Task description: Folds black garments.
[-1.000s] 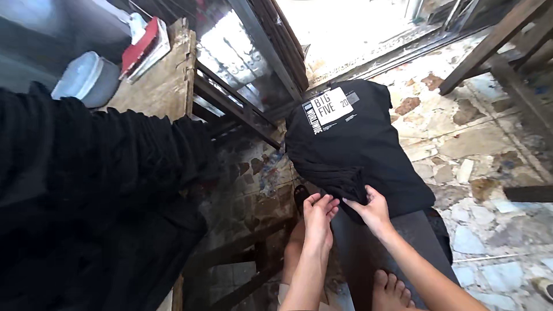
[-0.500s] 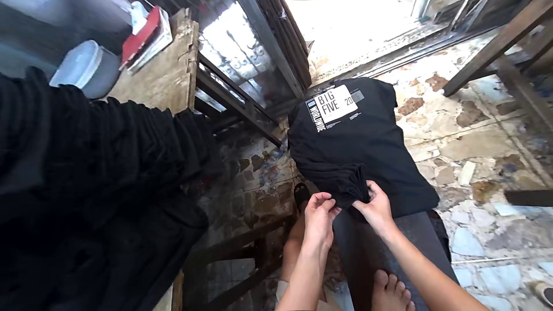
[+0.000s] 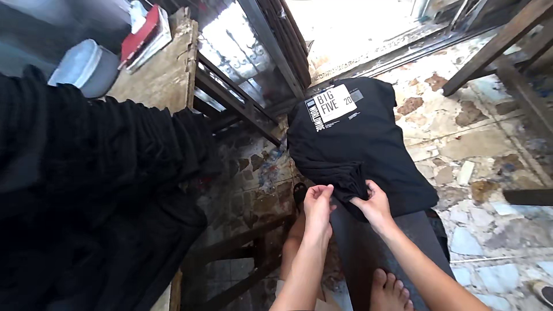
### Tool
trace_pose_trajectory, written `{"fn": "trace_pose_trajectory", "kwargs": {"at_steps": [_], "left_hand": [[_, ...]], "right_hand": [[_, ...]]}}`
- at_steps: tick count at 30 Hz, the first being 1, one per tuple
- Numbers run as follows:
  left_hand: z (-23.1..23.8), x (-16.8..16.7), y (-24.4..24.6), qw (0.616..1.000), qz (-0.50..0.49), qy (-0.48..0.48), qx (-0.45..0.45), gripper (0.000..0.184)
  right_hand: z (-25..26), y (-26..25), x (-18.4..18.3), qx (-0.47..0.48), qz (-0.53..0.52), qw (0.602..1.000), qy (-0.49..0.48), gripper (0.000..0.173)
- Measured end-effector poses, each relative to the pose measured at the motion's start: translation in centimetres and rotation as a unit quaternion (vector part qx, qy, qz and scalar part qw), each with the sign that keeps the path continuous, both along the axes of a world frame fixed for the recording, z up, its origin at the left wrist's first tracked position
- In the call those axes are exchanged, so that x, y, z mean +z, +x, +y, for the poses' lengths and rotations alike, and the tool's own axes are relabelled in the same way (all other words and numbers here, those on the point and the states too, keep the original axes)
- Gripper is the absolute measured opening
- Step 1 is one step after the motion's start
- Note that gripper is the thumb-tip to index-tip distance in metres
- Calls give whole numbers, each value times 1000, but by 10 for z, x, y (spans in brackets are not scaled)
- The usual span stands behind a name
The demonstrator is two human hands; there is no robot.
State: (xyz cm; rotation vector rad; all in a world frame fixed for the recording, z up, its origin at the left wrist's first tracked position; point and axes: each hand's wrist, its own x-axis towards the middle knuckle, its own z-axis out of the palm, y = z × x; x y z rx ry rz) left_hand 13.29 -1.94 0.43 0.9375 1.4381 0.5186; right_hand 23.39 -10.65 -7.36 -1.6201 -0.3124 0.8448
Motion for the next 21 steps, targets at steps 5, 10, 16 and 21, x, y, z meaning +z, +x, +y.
{"fn": "trace_pose_trajectory", "kwargs": {"at_steps": [5,10,16,21], "left_hand": [[-7,-16,-10,919,230,279,-155,38],[-4,-34,-10,792,185,556,-170,20],[16,-37,-9,756,141,595,-235,10],[7,-43,-34,707,80,631,-311,14]], "right_hand": [[1,1,0,-1,13,1000,-13,47],[1,1,-2,1,4,1000,-16,49],[2,1,2,17,-22,999,-23,49],[1,11,15,12,-30,999,-14,53]]}}
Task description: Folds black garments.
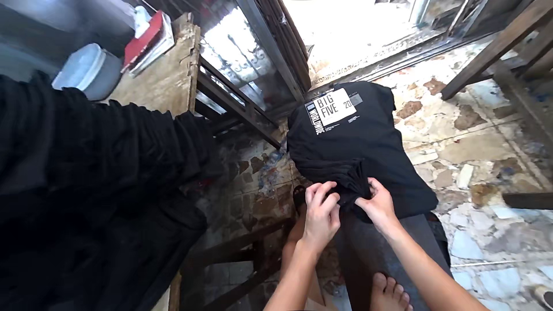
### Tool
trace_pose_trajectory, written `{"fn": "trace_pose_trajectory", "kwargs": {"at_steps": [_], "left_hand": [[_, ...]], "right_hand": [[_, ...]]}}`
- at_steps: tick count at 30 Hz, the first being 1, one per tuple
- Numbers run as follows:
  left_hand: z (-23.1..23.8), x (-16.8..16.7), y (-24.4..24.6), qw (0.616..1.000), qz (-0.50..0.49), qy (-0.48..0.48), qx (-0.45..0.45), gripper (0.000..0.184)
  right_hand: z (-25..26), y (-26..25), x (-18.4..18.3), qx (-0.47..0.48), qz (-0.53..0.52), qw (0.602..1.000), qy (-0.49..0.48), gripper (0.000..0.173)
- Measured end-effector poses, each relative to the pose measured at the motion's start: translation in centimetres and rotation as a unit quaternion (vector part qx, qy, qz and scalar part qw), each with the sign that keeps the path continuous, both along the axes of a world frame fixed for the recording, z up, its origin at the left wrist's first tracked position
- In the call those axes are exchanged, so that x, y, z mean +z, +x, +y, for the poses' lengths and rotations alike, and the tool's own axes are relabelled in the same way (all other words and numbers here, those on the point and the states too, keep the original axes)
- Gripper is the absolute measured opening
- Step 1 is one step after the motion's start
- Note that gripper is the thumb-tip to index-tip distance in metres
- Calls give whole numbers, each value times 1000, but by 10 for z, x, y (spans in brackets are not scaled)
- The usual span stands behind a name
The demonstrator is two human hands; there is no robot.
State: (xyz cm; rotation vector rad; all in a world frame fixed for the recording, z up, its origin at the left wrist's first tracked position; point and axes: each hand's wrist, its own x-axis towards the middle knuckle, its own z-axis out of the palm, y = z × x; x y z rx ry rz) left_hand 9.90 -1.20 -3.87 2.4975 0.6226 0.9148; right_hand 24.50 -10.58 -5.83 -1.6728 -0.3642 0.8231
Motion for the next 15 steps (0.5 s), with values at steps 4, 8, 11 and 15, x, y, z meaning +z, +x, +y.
{"fn": "trace_pose_trajectory", "kwargs": {"at_steps": [4,8,11,15], "left_hand": [[-10,-8,-11,1000,-27,8,7,15],[-13,-5,-7,993,-66,-92,39,13],[-11,3,7,987,-82,-76,111,24],[-10,14,24,982,-44,-34,182,18]], "right_hand": [[1,-1,0,-13,-14,1000,16,58],[2,-4,-6,-17,0,1000,16,54],[2,-5,-5,-13,-2,1000,14,51],[4,-10,-2,-14,-25,1000,12,49]]}}
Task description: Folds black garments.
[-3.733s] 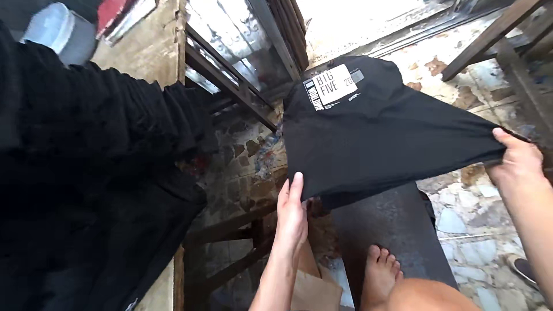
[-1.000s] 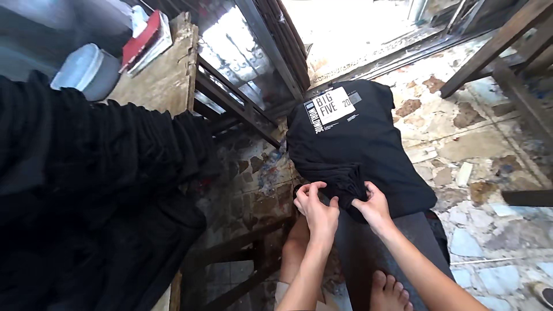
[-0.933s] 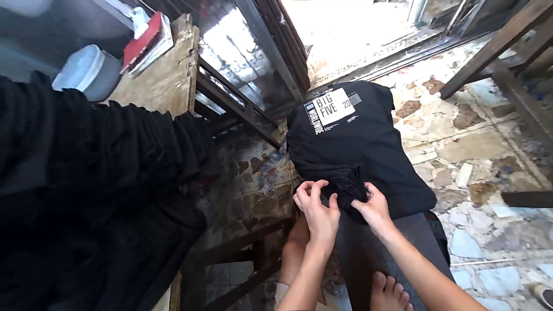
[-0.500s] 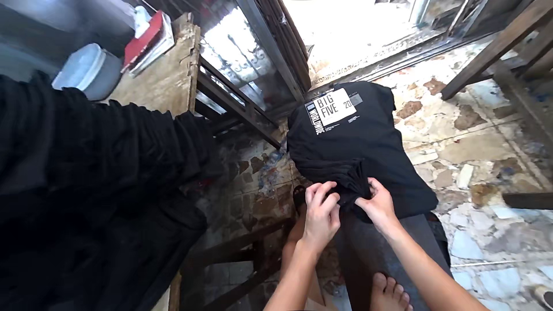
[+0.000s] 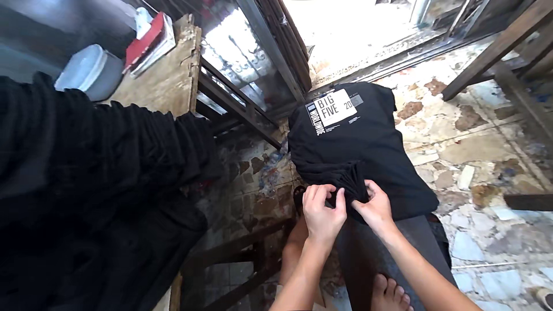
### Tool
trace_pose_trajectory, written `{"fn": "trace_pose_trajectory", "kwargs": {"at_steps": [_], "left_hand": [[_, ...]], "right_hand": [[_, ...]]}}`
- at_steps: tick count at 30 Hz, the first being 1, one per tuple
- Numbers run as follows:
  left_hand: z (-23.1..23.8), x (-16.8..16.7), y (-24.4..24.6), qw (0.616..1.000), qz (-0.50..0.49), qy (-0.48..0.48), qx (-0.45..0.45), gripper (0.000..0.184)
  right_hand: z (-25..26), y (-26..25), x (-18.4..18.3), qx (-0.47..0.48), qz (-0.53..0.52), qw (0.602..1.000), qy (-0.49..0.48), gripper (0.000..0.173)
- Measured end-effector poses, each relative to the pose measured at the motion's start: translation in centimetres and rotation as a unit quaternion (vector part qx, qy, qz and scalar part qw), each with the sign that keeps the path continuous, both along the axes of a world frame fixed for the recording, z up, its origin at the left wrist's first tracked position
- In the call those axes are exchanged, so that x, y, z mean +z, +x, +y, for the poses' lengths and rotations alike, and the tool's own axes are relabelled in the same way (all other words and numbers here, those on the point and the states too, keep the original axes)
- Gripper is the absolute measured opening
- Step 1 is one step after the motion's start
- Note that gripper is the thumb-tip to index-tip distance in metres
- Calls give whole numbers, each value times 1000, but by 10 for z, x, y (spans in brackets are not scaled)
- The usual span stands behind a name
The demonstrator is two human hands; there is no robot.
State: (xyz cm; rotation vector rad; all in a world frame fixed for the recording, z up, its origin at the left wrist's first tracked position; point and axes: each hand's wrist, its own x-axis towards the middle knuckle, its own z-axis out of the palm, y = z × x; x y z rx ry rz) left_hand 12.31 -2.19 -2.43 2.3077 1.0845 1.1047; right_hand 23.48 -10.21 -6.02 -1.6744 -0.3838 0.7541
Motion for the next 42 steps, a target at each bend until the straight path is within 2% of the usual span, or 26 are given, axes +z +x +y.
{"fn": "trace_pose_trajectory", "kwargs": {"at_steps": [2,7,13,17,20,25,29,32,34,37,39,41,42], "left_hand": [[-4,2,2,1000,2,1,4,10],[-17,-2,-12,997,-33,-66,-32,8],[-2,5,-18,980,-63,-182,-42,8],[6,4,-20,977,-69,-168,-115,14],[2,0,-23,970,-70,-194,-128,7],[-4,1,-24,959,-81,-247,-112,33],[-2,-1,-20,976,-69,-196,-70,57],[5,0,-20,986,-21,-151,-72,67],[10,0,-21,991,31,-110,-76,61],[15,2,-22,994,81,-20,-75,26],[16,4,-27,990,98,13,-98,10],[15,4,-34,982,97,9,-159,2],[14,2,-39,977,91,-11,-193,9]], "right_hand": [[0,1,-1,-13,14,1000,8,47],[1,13,16,-23,84,996,1,48],[12,18,30,33,34,996,-79,55],[18,19,35,40,20,991,-123,52],[17,20,35,36,22,992,-116,50],[6,13,16,33,11,997,-66,53],[1,3,9,33,-19,997,-64,54],[1,1,10,40,-36,996,-71,55],[1,-1,12,45,-58,994,-76,54],[3,-3,16,52,-84,991,-88,54],[2,-4,17,46,-97,990,-87,54],[0,-5,14,38,-104,991,-71,55],[-1,-6,13,36,-112,991,-60,55]]}}
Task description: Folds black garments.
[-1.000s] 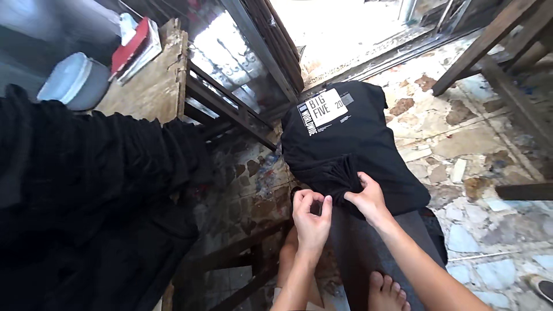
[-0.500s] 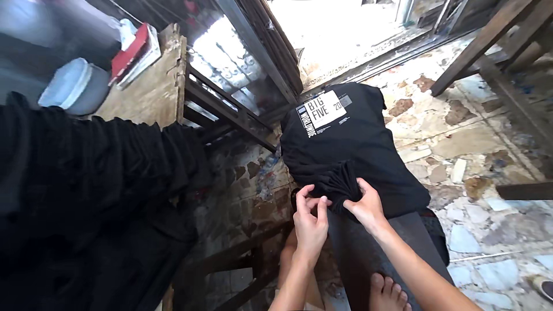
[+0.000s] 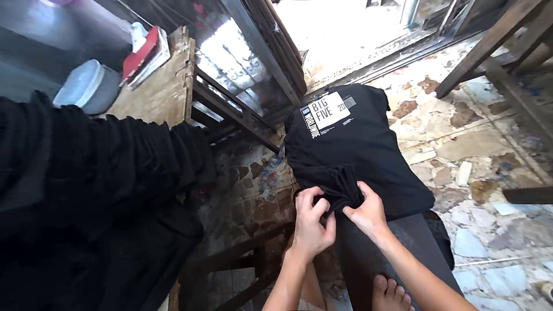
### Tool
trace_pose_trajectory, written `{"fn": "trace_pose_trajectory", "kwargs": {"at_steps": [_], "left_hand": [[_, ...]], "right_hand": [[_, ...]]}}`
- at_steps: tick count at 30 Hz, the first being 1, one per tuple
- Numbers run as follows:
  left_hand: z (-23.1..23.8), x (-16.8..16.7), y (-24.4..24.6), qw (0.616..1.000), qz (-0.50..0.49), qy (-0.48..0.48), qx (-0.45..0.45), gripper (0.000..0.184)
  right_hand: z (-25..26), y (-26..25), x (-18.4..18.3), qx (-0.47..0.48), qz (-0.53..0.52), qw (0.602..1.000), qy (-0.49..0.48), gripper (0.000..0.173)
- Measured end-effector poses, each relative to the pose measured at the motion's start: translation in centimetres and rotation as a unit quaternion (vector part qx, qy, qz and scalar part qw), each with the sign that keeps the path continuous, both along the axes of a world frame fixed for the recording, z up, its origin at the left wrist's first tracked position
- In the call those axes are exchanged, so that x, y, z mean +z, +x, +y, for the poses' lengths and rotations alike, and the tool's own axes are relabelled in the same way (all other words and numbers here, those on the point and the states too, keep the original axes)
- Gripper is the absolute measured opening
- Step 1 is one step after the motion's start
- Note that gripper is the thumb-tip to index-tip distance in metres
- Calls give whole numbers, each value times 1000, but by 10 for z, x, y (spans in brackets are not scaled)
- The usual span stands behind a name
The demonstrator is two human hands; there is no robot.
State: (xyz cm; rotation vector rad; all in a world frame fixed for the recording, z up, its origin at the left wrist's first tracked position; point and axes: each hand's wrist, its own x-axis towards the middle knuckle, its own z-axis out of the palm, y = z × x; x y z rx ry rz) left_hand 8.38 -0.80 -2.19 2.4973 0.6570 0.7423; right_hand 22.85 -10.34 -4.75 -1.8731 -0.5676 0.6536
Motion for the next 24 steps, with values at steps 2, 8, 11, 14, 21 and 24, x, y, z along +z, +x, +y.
{"fn": "trace_pose_trajectory", "kwargs": {"at_steps": [2,8,11,14,21,24], "left_hand": [[-4,-2,-7,995,-21,-91,-30,26],[2,5,5,981,-60,-175,65,63],[7,11,12,989,-30,-128,63,56],[7,13,14,992,-7,-93,84,45],[16,16,-3,999,35,-5,31,8],[18,17,-14,997,40,-58,-43,19]], "right_hand": [[-3,-2,-4,-1,-6,1000,24,54],[-6,-12,-8,12,-42,999,16,55],[-5,-14,-7,18,-69,997,21,53],[-6,-16,-10,21,-72,996,39,52],[-8,-20,-14,20,-84,994,63,50],[-9,-18,-15,28,-93,994,59,48]]}}
